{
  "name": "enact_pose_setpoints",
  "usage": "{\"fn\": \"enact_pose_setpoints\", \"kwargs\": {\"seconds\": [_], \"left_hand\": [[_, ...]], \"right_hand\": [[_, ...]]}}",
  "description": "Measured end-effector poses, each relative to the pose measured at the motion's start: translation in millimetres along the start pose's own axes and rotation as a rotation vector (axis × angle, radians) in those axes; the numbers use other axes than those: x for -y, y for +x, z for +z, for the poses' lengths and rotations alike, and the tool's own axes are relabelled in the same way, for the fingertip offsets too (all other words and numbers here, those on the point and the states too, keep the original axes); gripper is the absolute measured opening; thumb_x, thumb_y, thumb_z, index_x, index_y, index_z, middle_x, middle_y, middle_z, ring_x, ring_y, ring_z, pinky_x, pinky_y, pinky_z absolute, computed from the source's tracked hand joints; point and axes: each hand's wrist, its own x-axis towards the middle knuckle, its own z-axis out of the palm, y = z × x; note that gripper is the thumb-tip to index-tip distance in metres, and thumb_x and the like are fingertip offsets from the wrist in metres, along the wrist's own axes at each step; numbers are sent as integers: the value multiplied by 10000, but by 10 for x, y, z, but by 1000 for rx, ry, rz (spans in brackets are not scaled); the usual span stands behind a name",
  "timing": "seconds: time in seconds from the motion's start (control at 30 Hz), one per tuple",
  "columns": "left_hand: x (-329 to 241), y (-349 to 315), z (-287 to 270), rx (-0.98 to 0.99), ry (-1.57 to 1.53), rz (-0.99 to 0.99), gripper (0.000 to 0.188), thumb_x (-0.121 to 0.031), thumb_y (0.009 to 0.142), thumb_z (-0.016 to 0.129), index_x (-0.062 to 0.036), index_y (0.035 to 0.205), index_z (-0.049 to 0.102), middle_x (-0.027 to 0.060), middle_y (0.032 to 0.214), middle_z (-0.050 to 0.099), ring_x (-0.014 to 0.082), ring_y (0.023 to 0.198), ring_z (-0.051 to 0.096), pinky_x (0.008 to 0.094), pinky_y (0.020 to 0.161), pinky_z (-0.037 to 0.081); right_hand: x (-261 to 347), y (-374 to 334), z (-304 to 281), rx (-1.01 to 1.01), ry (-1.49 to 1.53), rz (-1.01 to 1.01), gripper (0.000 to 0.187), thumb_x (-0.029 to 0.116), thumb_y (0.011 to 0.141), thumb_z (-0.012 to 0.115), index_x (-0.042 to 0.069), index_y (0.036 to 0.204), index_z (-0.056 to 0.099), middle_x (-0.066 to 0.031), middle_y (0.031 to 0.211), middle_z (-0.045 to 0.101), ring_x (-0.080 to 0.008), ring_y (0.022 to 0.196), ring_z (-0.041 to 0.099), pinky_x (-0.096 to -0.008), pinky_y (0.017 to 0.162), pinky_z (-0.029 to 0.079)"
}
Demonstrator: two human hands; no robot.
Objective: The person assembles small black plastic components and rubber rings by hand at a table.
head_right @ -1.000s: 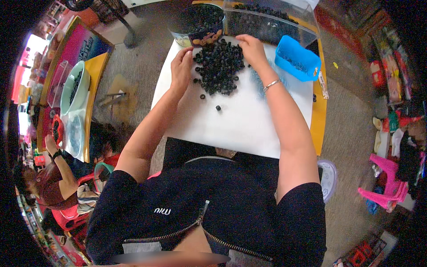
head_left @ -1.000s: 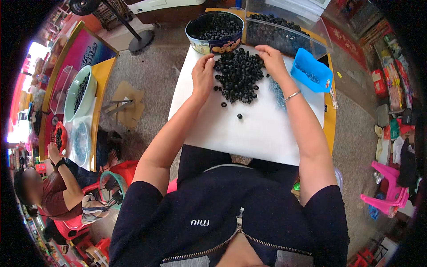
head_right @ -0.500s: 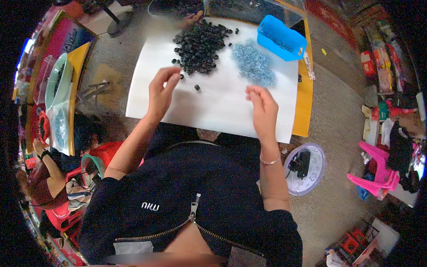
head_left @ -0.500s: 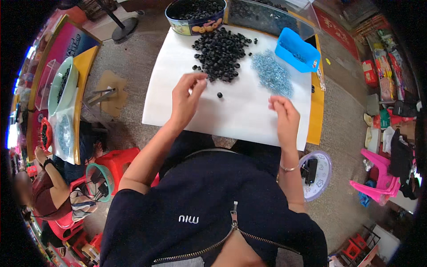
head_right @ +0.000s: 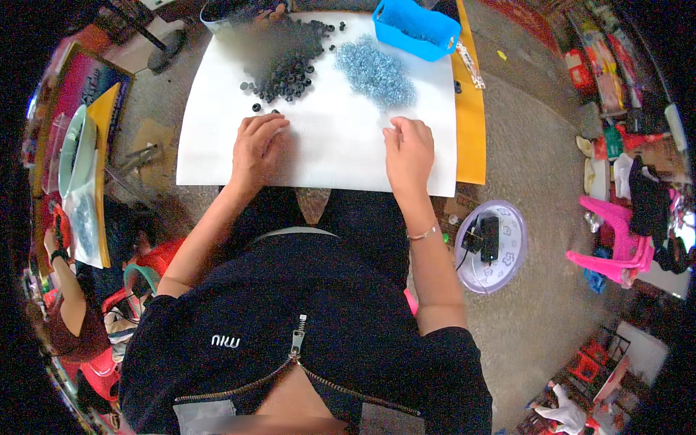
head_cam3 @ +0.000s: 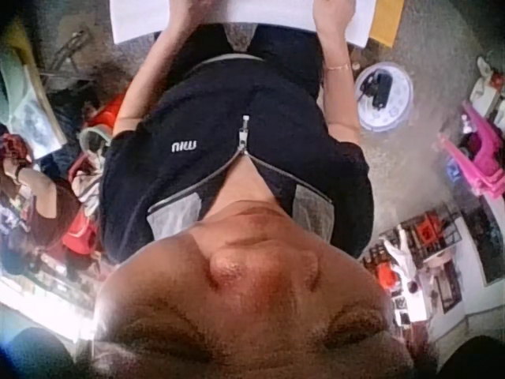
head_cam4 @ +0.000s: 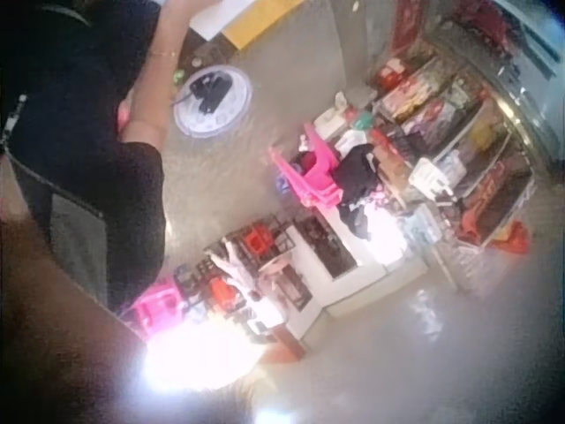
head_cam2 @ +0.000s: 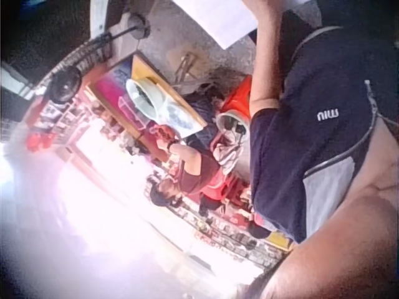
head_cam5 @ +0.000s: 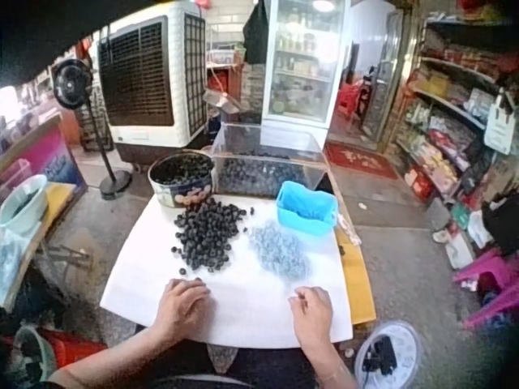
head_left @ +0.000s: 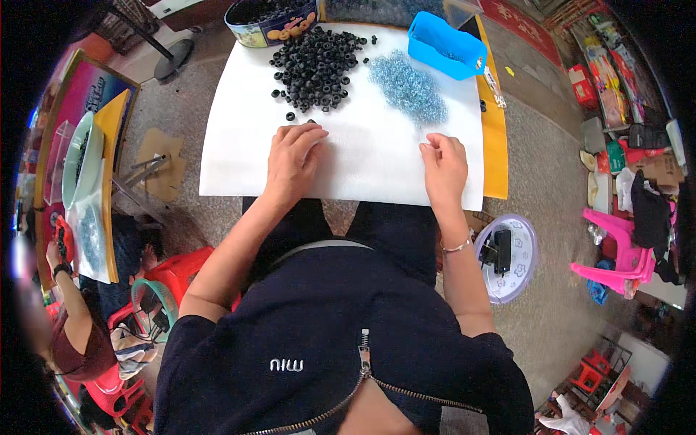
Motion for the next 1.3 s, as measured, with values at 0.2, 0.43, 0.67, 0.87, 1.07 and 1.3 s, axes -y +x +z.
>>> {"fn": "enact_pose_setpoints", "kwargs": {"seconds": [0.2, 0.43, 0.67, 0.87, 1.07, 1.3], "left_hand": [[85, -120, 3, -142, -212, -91, 172, -16, 817, 628, -53, 981, 663, 83, 1036, 645, 272, 950, 577, 346, 803, 480], [115, -123, -29, -234, -468, -294, 149, -9, 854, 602, -31, 990, 659, 83, 953, 629, 169, 791, 584, 270, 719, 471], [135, -33, -99, -245, -429, -334, 158, -61, 845, 622, -40, 996, 661, 80, 896, 610, 179, 724, 585, 282, 689, 473], [104, 122, -38, -29, 21, -260, 174, -139, 830, 594, -88, 980, 665, 111, 928, 619, 296, 873, 613, 398, 750, 487], [165, 63, -46, -50, -7, -268, 196, -145, 849, 614, -94, 1033, 656, 107, 920, 630, 279, 826, 627, 373, 723, 503], [113, 86, -20, -90, 160, -112, 183, -126, 826, 620, -79, 999, 658, 108, 886, 627, 284, 806, 625, 383, 718, 504]], "right_hand": [[91, 36, 104, -4, -46, -56, 144, 147, 792, 676, 76, 913, 647, -87, 884, 607, -272, 867, 565, -399, 804, 428], [36, 13, 115, -14, -16, -58, 89, 152, 796, 674, 91, 860, 660, -67, 880, 623, -263, 878, 567, -385, 803, 416], [68, -15, 144, -64, -36, -87, 86, 121, 825, 665, 40, 850, 655, -57, 846, 611, -198, 792, 548, -324, 731, 440], [95, -32, 126, -68, -40, -109, 80, 130, 835, 662, 55, 859, 647, -35, 839, 599, -177, 767, 528, -310, 763, 409], [108, -33, 114, -45, 37, -32, 83, 113, 847, 649, 44, 893, 646, -35, 851, 605, -155, 766, 525, -293, 742, 421], [85, -42, 117, 6, 288, 126, 69, 62, 827, 660, 31, 875, 622, -75, 918, 647, -201, 869, 583, -316, 791, 471]]}}
